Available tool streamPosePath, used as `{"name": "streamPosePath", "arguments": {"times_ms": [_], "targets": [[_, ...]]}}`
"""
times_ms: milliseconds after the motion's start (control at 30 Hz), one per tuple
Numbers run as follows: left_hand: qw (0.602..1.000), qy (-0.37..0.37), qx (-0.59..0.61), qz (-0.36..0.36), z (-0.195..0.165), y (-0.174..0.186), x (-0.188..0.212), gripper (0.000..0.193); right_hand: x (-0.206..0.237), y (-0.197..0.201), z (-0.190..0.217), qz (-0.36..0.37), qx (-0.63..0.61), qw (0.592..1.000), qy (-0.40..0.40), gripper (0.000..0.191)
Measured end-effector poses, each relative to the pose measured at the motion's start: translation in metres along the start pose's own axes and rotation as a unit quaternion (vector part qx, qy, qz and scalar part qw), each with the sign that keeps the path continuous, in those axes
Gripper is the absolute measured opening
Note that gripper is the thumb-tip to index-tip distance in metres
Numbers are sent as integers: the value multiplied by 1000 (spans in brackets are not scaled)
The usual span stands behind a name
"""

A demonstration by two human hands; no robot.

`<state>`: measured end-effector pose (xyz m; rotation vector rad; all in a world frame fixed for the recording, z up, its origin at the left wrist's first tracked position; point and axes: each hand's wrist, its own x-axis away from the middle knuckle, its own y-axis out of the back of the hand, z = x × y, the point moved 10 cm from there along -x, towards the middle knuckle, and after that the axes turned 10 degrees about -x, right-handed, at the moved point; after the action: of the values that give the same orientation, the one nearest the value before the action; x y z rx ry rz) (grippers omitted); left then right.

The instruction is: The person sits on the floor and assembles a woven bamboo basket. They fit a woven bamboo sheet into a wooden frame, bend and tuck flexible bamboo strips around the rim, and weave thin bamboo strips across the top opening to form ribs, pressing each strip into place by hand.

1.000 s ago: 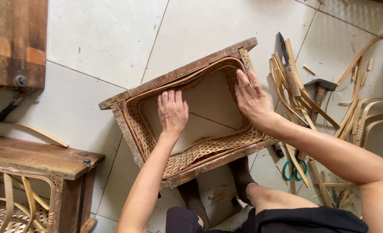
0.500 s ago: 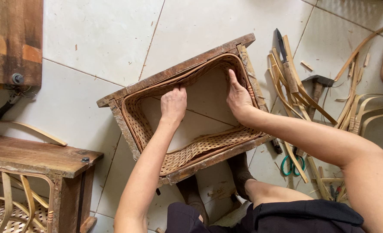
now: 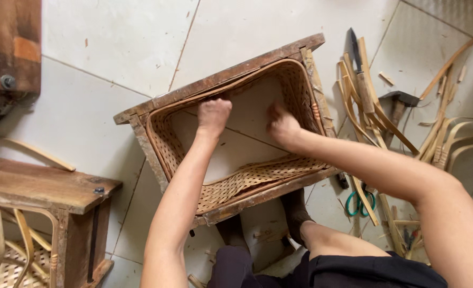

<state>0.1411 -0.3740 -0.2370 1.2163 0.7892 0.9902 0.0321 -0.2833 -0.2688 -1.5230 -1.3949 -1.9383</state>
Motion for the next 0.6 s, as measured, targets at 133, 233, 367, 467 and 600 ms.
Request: {"name": "streamPosePath", "arguments": {"times_ms": [133,233,367,467,600], "targets": [[993,-37,-16,-109,-8,12,44,17,-22,-20,73,-1,-381,906,185,28],[985,-86,-2,152,-32,-46,96,10,-36,-27,91,-85,-277,934,210,25],[850,-157,-90,494,-41,-120,193,30,-49,-44,96,-67,-316,918,229,28],[852,-156,-105,488,-40,-134,205,33,-54,-44,86,-56,-474,853,210,38],[859,-140,-114,479,-37,-146,204,32,-57,-37,75,-77,-495,849,166,27]]}}
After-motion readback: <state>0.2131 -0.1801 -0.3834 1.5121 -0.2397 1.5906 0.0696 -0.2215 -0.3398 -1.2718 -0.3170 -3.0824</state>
